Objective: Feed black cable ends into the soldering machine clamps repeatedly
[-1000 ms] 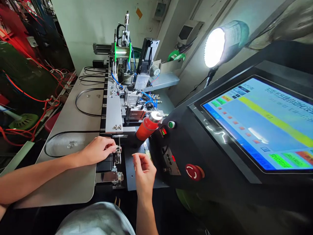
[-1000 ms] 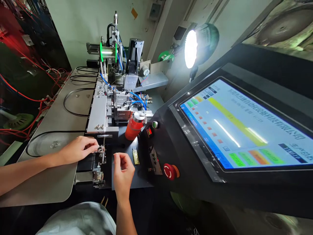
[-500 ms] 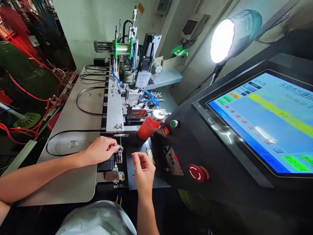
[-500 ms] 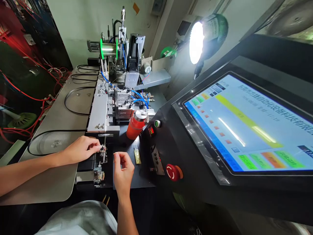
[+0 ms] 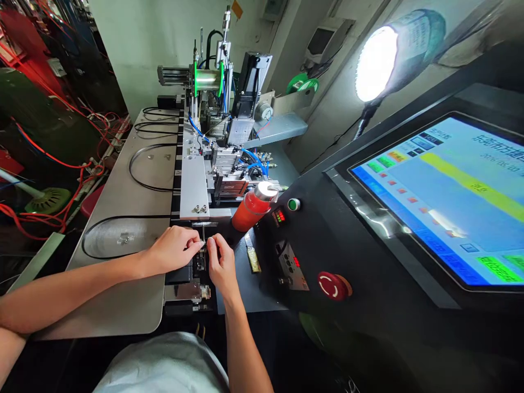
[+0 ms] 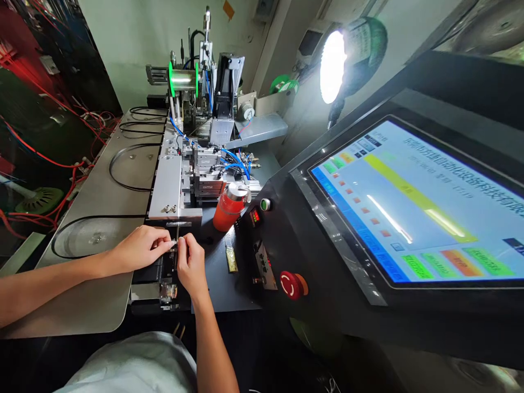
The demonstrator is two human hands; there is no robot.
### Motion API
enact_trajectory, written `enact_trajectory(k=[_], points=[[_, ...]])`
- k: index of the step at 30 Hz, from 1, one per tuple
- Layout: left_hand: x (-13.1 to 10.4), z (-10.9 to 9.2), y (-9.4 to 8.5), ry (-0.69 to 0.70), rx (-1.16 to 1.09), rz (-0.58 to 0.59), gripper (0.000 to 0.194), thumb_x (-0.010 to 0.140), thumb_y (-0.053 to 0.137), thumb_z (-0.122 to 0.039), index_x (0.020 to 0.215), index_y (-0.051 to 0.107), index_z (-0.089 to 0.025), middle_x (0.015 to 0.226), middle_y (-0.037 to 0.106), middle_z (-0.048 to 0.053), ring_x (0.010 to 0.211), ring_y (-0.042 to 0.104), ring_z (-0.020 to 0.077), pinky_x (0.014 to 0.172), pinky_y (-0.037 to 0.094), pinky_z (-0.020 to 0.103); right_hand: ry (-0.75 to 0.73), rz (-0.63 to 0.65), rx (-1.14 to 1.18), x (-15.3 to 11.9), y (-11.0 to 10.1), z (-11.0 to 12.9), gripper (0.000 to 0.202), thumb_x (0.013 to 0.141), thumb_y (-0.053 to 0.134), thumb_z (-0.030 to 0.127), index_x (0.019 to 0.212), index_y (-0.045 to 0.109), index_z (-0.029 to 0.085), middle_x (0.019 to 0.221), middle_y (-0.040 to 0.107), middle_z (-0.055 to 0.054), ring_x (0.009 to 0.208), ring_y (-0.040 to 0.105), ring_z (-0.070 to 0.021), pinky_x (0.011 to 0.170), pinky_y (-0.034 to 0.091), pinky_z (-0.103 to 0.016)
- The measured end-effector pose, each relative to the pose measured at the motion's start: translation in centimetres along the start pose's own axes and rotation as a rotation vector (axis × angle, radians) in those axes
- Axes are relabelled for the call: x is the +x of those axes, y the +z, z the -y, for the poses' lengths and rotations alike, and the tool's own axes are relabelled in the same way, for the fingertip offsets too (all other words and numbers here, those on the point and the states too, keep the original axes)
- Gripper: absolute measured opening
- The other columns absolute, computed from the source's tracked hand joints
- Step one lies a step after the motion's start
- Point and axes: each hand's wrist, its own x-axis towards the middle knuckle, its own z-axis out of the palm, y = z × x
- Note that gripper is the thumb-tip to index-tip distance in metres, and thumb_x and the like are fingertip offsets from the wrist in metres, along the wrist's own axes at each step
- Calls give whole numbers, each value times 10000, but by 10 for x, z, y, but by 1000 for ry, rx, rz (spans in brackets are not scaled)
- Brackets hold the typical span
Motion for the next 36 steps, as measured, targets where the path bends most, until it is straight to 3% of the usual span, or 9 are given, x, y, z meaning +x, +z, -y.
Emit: enact_trajectory(k=[7, 11, 17, 21, 24, 27, 30, 33, 36], points=[[-19, 13, 9, 303, 285, -311, 184, 916, 538, -193, 1056, 657, -209, 967, 658, 6, 680, 631, 111, 579, 424, 216, -40, -39, -2, -4, 4, -6, 276, 978, 354, 305, 713, 339, 229, 642, 319, 60, 574, 315, -102, 544, 278, -244], [-24, 17, 9, 478, 391, -380, 252, 932, 472, -110, 1045, 660, -235, 919, 667, -31, 698, 634, 91, 577, 434, 203, -37, -22, -25, -4, 1, -3, 285, 979, 362, 305, 706, 331, 229, 629, 317, 63, 565, 312, -100, 537, 268, -247], [-20, 18, 13, 695, 646, -418, 225, 903, 455, -58, 943, 664, -134, 862, 682, 24, 656, 590, 126, 561, 447, 259, -27, -30, -17, -3, 5, -8, 289, 980, 348, 315, 704, 340, 229, 627, 331, 62, 567, 330, -100, 540, 288, -239], [-20, 20, 9, 611, 580, -354, 244, 913, 459, -73, 1004, 658, -183, 911, 677, 5, 677, 605, 122, 571, 439, 247, -46, -54, -129, -4, -1, -8, 289, 979, 342, 311, 701, 345, 231, 617, 341, 61, 551, 342, -100, 528, 285, -239], [-21, 19, -3, 404, 430, -183, 189, 941, 492, -164, 1063, 627, -215, 973, 656, -7, 733, 641, 122, 591, 437, 230, -93, -88, -382, -7, -15, -2, 279, 975, 345, 267, 700, 369, 229, 610, 367, 51, 540, 358, -111, 535, 286, -253], [-24, 17, -15, 212, 385, -82, 150, 954, 502, -263, 1030, 604, -184, 961, 646, 13, 721, 645, 146, 588, 418, 245, -193, -20, -607, -11, -25, 8, 192, 938, 347, 155, 858, 515, 204, 741, 523, -13, 661, 490, -148, 613, 364, -266], [-25, 16, -21, 185, 408, -2, 164, 971, 475, -286, 973, 604, -186, 941, 645, 19, 728, 638, 157, 610, 402, 246, -279, 68, -733, -13, -25, 15, 371, 809, 360, 19, 1076, 555, 189, 952, 596, -77, 850, 560, -190, 722, 427, -287], [-25, 14, -21, 182, 441, 40, 168, 978, 466, -265, 944, 605, -177, 928, 636, 24, 706, 622, 149, 601, 378, 237, -296, 76, -786, -13, -19, 15, 375, 740, 377, -10, 980, 582, 192, 929, 598, -78, 853, 564, -202, 722, 441, -289], [-24, 12, -21, 178, 452, 48, 182, 985, 453, -262, 941, 604, -171, 917, 627, 24, 686, 613, 145, 586, 359, 239, -288, 29, -771, -14, -19, 11, 313, 794, 371, 18, 955, 581, 186, 902, 599, -77, 829, 565, -200, 713, 442, -292]])
